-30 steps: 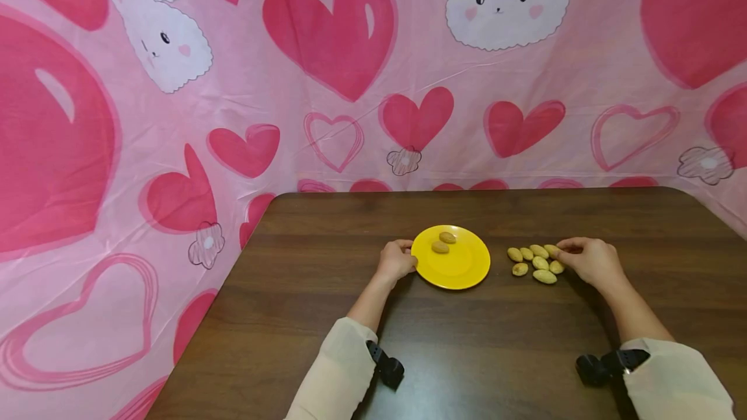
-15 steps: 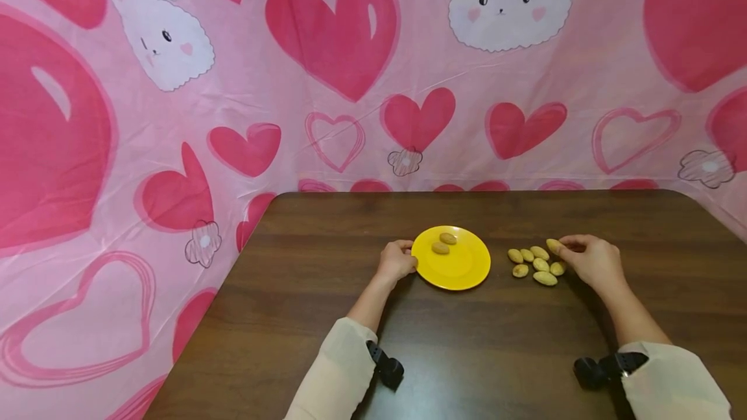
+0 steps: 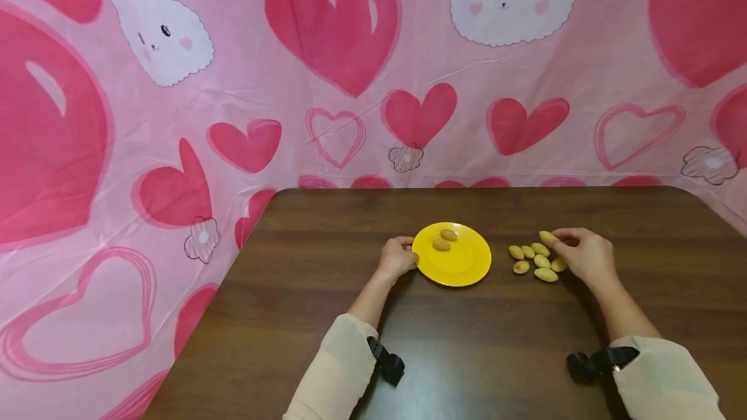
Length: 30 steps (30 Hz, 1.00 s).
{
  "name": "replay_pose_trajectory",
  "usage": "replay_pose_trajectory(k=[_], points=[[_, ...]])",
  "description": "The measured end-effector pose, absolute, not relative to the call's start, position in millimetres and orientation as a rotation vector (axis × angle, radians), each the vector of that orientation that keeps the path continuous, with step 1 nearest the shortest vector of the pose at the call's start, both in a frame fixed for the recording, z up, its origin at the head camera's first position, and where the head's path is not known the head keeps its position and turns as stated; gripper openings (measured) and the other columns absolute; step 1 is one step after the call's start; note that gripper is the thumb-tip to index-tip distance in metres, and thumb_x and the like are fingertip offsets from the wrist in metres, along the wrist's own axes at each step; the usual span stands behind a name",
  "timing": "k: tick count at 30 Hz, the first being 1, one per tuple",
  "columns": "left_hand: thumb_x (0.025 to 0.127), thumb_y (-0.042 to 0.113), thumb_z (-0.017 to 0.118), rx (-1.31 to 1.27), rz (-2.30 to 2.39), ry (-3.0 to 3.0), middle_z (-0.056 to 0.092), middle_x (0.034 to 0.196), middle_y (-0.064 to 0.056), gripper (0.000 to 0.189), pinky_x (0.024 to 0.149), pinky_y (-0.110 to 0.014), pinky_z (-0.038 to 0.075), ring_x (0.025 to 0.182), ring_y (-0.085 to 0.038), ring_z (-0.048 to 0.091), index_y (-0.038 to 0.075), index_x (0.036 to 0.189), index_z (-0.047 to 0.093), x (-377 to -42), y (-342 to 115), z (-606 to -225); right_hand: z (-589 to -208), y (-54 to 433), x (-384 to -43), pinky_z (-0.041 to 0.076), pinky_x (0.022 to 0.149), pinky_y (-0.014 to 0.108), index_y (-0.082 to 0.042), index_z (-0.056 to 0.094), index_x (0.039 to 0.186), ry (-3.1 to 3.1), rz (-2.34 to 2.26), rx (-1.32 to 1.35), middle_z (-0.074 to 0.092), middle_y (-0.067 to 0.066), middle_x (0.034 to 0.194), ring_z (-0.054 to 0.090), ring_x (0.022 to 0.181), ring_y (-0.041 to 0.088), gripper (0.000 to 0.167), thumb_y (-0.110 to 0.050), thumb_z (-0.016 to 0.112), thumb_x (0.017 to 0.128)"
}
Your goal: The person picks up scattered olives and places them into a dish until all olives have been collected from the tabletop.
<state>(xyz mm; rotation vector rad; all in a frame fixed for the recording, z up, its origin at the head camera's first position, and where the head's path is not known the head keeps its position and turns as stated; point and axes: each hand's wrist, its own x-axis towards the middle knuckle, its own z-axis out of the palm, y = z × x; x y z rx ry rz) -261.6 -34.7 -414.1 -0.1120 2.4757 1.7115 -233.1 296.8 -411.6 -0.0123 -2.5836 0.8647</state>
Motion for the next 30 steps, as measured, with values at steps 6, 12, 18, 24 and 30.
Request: replay_pose_trajectory(k=[6,12,18,24,30], points=[[0.074,-0.013,0.059,-0.120,1.719,2.470,0.058,0.083,-0.008,0.046,0.059,-0.026,0.054,0.066,-0.014,0.056,-0.005,0.119,0.058,-261.3,-35.4,-416.0,-412.9,289.8,-235.3,0.041,0.065,0.039,0.005,0.068,0.095,-2.572,0.869,0.016,0.064,0.024,0.087,0.058,0.081,0.037,0.025,-0.017,0.066,0.084],[0.073,-0.013,0.060,-0.122,1.716,2.481,0.058,0.083,-0.007,0.046,0.059,-0.026,0.054,0.066,-0.014,0.057,-0.005,0.118,0.059,-259.9,-35.6,-415.9,-413.4,282.7,-236.9,0.042,0.061,0.032,0.004,0.068,0.096,-2.574,0.876,0.050,0.064,0.023,0.089,0.058,0.078,0.033,0.024,-0.016,0.067,0.083],[0.073,-0.013,0.060,-0.136,1.703,2.480,0.057,0.083,-0.007,0.046,0.059,-0.025,0.054,0.067,-0.014,0.056,-0.004,0.118,0.059,-261.2,-34.8,-415.5,-414.6,274.4,-239.8,0.043,0.063,0.034,0.004,0.068,0.095,-2.566,0.882,0.099,0.064,0.023,0.090,0.058,0.079,0.035,0.024,-0.017,0.067,0.084],[0.073,-0.013,0.060,-0.141,1.704,2.477,0.057,0.083,-0.007,0.046,0.059,-0.025,0.054,0.067,-0.014,0.056,-0.004,0.119,0.059,-263.6,-34.1,-415.2,-414.7,264.7,-244.4,0.045,0.064,0.036,0.003,0.069,0.095,-2.576,0.893,0.134,0.064,0.021,0.090,0.058,0.078,0.033,0.025,-0.019,0.067,0.084],[0.073,-0.013,0.060,-0.137,1.723,2.471,0.057,0.083,-0.008,0.046,0.060,-0.026,0.054,0.068,-0.014,0.057,-0.005,0.118,0.059,-263.4,-33.9,-415.8,-410.7,254.4,-245.9,0.045,0.068,0.040,0.002,0.068,0.099,-2.609,0.934,0.138,0.063,0.021,0.093,0.057,0.080,0.034,0.033,-0.028,0.065,0.086]])
